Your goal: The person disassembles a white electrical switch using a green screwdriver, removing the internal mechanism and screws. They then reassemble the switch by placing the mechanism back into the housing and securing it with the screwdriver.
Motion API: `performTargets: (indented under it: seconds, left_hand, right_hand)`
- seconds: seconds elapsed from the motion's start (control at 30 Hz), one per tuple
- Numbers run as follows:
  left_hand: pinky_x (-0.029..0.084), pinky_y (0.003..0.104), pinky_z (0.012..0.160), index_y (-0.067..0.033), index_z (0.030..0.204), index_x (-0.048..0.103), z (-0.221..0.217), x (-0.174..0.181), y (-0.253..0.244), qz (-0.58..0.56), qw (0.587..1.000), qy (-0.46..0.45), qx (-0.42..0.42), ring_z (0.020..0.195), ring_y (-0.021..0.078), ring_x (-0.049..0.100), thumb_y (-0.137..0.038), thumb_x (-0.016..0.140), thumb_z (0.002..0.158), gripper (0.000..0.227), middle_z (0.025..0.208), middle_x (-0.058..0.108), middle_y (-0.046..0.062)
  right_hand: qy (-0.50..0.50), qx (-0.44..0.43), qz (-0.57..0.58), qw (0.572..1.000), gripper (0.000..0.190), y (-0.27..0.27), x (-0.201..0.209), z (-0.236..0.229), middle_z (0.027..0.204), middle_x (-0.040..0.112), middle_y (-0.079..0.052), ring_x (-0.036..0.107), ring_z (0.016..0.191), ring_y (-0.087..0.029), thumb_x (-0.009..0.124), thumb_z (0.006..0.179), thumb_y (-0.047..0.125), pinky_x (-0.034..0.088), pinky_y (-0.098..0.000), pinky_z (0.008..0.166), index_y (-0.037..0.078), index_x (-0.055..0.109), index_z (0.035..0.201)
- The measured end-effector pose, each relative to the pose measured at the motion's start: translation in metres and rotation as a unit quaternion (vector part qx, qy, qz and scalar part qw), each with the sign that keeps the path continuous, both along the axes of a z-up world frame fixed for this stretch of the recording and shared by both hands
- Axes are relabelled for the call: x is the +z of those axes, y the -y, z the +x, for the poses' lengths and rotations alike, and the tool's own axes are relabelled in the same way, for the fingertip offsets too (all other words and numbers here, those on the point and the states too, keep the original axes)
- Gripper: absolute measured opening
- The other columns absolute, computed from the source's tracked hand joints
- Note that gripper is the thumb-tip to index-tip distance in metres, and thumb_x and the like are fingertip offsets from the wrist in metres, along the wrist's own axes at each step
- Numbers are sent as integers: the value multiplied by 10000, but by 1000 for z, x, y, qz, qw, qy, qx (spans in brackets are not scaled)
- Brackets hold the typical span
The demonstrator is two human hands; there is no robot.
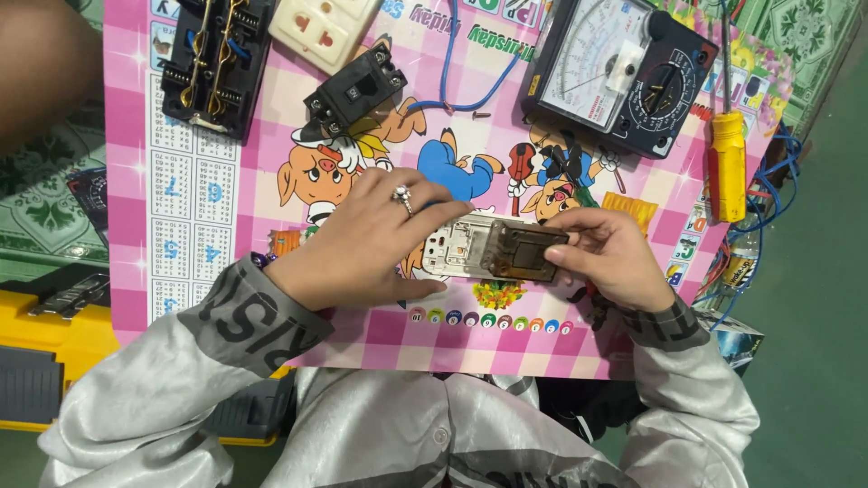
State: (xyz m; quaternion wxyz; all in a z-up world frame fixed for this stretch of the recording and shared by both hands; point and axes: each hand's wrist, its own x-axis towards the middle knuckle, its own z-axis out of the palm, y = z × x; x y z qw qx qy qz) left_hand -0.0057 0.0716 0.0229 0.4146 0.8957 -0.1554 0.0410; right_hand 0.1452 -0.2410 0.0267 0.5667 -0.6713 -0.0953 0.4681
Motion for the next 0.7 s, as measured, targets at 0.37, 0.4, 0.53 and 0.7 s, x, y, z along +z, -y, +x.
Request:
performTargets:
  seconds: [0.37, 0.4, 0.53, 0.7]
  left_hand:
    - [350, 440, 924, -92, 1345, 545, -1, -15, 8, 53, 999, 5, -9, 1213, 339, 465, -322, 921, 725, 761, 1188, 531, 85]
    - [344, 443, 928, -98, 1347, 544, -2, -17, 9, 55, 998, 4, -5, 1215, 335, 459, -327, 917, 728, 758, 1190, 526, 79]
    - [343, 443, 927, -100, 1333, 550, -3, -19, 11, 52, 999, 3, -1, 1227, 334, 460, -347, 914, 739, 739, 1192, 530, 80]
    - [339, 451, 930, -101, 1319, 571, -4, -23, 12, 58, 998, 17, 4, 1224, 330, 445, -324, 921, 734, 718, 1198, 525, 87]
  right_hand:
    - [17, 57, -83, 995, 259, -29, 5, -8, 738, 696, -188, 643, 555, -154, 745, 836, -70, 543, -261, 435, -154, 689, 1075]
    - [19, 60, -92, 994, 257, -33, 7, -9, 723, 689, -183, 633, 541, -154, 742, 841, -68, 535, -258, 430, -153, 686, 1077]
    - [15, 69, -114, 991, 260, -43, 15, -18, 720, 692, -186, 646, 538, -155, 766, 810, -71, 553, -274, 439, -148, 704, 1051]
    - [19, 65, -154, 986, 274, -55, 25, -20, 767, 710, -215, 629, 540, -154, 748, 820, -80, 550, -277, 443, -161, 698, 1078]
